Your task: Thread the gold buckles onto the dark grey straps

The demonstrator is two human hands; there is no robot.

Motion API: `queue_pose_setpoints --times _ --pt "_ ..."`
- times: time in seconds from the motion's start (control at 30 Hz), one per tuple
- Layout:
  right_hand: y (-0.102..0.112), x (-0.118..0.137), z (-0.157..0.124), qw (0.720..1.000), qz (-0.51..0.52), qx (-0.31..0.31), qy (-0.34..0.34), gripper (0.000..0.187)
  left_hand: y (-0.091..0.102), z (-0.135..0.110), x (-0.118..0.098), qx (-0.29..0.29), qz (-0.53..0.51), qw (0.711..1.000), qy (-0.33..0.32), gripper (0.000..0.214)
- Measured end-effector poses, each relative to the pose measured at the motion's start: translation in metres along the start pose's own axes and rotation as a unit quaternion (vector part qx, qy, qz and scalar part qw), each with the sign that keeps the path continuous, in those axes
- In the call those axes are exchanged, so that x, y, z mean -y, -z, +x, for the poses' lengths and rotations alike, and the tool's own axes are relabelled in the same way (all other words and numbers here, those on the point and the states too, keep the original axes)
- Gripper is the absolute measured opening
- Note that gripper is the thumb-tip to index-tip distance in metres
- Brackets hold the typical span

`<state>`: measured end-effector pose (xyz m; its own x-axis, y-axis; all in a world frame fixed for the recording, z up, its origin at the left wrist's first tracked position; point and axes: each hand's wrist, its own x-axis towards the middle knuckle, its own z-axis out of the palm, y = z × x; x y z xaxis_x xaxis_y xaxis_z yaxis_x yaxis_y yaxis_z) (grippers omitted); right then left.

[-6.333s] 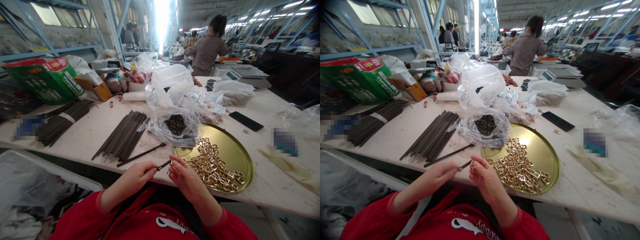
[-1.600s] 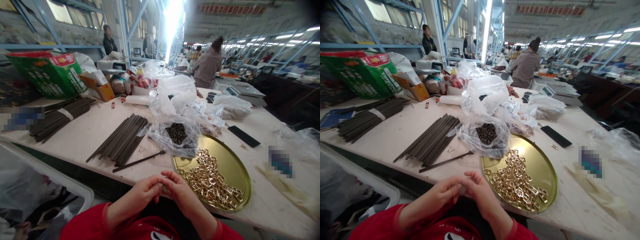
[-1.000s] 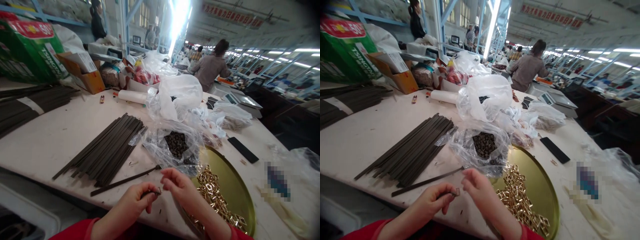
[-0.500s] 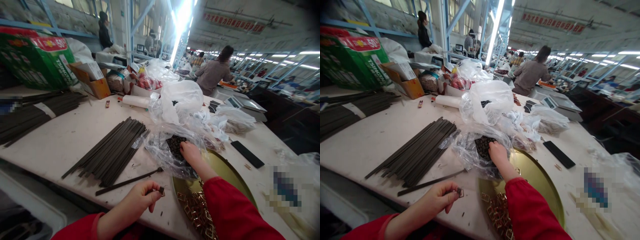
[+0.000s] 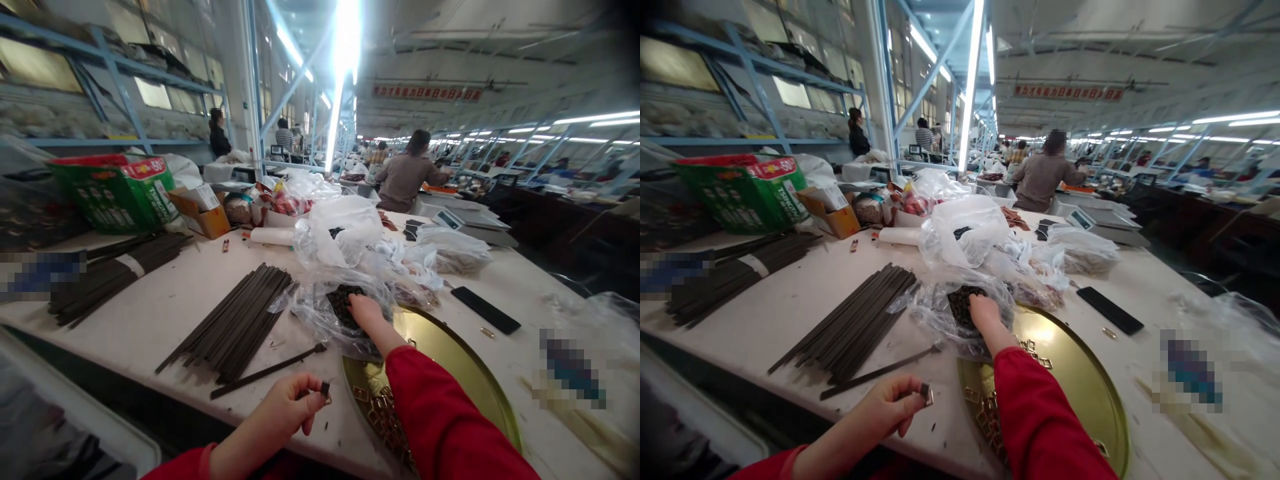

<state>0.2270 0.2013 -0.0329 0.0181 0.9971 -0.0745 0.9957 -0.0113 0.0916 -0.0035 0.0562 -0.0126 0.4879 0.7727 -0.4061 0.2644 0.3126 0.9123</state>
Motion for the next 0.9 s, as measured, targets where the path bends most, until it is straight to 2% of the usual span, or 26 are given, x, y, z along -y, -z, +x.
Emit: queue_pose_setpoints --times 0.33,0.57,0.77,0.9 --pt "0.001 0.000 0.003 0.999 0.041 0.016 -0.002 0.027 0.002 0.002 0.008 0.004 -0.003 1.000 -0.002 0.042" --pt "0.000 -0.014 0.016 0.993 0.114 0.024 0.003 0.023 0.011 0.012 0.015 0.010 -0.025 1.000 0.013 0.040" --pt "0.001 -0.017 0.004 0.986 0.158 0.027 0.037 0.031 0.016 0.016 0.008 0.023 -0.048 0.998 0.019 0.041" --pt "-0.001 -0.014 -0.001 0.987 0.159 0.015 0.023 0.030 0.016 0.017 0.007 0.024 -0.038 0.999 0.018 0.039"
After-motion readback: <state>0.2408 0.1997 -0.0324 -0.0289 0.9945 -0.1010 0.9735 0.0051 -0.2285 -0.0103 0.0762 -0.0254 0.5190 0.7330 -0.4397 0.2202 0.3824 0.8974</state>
